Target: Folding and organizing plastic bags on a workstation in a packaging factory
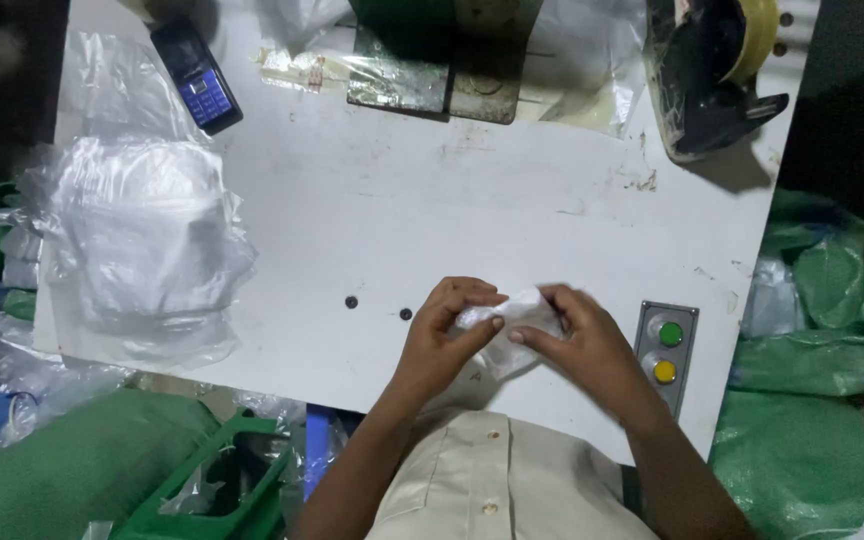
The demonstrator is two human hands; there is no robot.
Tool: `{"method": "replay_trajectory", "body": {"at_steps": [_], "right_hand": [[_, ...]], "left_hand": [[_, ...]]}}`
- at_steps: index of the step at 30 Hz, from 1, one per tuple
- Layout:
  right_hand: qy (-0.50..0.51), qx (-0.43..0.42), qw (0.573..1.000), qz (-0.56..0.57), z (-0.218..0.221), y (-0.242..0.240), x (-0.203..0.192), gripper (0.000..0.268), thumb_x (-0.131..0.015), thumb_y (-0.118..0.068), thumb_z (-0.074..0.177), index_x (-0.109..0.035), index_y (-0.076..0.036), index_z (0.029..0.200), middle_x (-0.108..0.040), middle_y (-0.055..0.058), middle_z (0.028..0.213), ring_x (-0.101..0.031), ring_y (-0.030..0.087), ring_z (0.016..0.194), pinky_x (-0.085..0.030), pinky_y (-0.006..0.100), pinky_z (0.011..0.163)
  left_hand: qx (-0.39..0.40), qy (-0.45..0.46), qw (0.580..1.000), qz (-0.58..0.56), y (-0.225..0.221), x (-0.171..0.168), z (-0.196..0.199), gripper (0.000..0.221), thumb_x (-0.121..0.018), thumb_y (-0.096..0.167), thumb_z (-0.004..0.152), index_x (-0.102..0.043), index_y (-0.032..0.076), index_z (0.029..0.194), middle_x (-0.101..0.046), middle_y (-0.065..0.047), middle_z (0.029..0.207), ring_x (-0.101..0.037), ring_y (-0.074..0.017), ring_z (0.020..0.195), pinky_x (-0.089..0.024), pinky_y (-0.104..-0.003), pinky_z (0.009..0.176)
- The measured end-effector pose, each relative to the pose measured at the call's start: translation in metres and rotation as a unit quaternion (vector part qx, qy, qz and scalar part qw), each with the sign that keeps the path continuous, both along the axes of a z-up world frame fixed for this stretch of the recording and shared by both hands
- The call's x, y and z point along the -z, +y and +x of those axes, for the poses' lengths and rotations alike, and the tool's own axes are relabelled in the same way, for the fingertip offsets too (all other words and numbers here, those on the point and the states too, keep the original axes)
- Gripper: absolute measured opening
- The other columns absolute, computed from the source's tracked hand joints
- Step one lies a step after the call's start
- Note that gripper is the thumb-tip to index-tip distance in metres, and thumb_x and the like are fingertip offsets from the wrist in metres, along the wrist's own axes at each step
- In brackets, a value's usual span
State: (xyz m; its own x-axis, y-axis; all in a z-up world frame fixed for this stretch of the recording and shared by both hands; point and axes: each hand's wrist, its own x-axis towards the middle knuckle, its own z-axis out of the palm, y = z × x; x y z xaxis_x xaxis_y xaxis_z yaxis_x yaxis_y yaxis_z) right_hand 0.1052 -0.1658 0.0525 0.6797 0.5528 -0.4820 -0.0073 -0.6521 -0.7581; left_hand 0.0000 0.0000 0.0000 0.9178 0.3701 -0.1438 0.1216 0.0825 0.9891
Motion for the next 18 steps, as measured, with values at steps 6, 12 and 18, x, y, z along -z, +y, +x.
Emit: {"method": "replay_trajectory", "body": {"at_steps": [6,12,18], "right_hand": [[-0.355,0.186,0.906,0.135,0.033,-0.099,0.038,0.034,-0.083,0.012,0.092,-0.065,0.006,0.121,-0.068,0.021,0.120,-0.067,0.031,0.113,-0.060,0.038,0.099],[-0.638,0.178,0.708,-0.247,0.066,-0.233,0.067,0.027,-0.083,0.011,0.099,-0.078,0.012,0.125,-0.073,0.028,0.113,-0.070,0.041,0.100,-0.052,0.047,0.086],[-0.365,0.265,0.889,-0.070,0.043,-0.135,0.043,0.013,-0.066,0.005,0.115,-0.067,0.010,0.126,-0.071,0.027,0.118,-0.070,0.033,0.102,-0.060,0.038,0.077]], "left_hand": [[0.042,0.029,0.992,0.113,-0.002,-0.022,0.004,0.045,-0.069,0.033,0.095,-0.060,0.012,0.133,-0.072,-0.005,0.122,-0.070,-0.0176,0.111,-0.054,-0.031,0.090],[0.025,-0.040,0.970,0.238,0.002,0.012,-0.001,0.020,-0.068,0.019,0.098,-0.069,0.010,0.115,-0.075,-0.005,0.109,-0.070,-0.0205,0.099,-0.053,-0.034,0.085],[-0.028,-0.069,0.939,0.334,0.016,0.021,0.005,0.015,-0.067,0.015,0.100,-0.070,0.007,0.111,-0.076,-0.004,0.101,-0.070,-0.0214,0.091,-0.052,-0.036,0.082]]}}
